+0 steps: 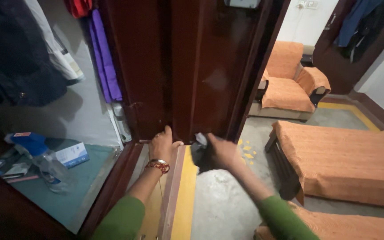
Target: The person wipes the interior and exterior surfaces of a wooden closet door using a cloth. They clean the door edges, lock area, and handle, then wipe the main door panels.
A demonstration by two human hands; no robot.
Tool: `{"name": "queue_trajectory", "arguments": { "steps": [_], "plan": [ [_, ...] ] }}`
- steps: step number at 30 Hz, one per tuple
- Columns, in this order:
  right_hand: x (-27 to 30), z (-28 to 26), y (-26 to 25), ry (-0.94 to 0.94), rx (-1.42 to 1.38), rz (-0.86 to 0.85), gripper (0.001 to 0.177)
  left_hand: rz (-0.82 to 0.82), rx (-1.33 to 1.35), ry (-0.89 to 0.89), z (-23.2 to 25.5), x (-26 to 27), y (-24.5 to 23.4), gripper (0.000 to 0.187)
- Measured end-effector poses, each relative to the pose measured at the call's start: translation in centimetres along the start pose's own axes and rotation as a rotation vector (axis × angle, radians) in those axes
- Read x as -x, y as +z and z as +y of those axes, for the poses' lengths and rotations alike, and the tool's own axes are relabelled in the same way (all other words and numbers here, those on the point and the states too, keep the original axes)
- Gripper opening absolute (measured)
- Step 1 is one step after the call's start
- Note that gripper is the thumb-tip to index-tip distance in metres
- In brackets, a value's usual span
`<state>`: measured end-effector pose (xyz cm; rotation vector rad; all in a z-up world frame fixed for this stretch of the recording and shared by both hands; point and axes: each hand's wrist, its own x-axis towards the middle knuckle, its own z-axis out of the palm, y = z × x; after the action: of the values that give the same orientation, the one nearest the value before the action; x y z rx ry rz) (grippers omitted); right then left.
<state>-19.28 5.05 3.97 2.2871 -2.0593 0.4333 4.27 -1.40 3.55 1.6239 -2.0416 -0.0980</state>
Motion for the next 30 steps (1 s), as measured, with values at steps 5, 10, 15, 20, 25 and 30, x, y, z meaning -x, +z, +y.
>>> {"name": "queue_trajectory", "arguments": {
  "steps": [5, 10, 15, 20, 25, 30],
  "plan": [
    [3.1, 0.5, -1.1, 0.055, 0.101, 0.095, 0.070, 0.050, 0.019, 0.006, 0.1, 0.6, 0.3, 0.068],
    [1.9, -4.9, 1.8, 0.130, -0.217, 0.158, 0.062, 0.007, 0.025, -0.014, 0.0, 1.2, -0.6, 0.065],
    [1.5, -6.7, 3.6, 0.101, -0.690, 0.218, 0.044, 0.034, 0.045, 0.074, -0.5, 1.3, -1.2, 0.065],
    [4.3, -2.4, 2.1, 0.158, -0.998, 0.011, 0.021, -0.054, 0.039, 0.058, -1.0, 1.5, -1.2, 0.063],
    [9.2, 1.5, -0.1, 0.226, -0.542, -0.126, 0.039, -0.007, 0.007, 0.087, -1.1, 1.8, -0.8, 0.065],
    [10.7, 2.2, -3.0, 0.265, -0.326, -0.243, 0.033, 0.027, 0.031, 0.092, -0.5, 1.6, -1.1, 0.063]
  ]
}}
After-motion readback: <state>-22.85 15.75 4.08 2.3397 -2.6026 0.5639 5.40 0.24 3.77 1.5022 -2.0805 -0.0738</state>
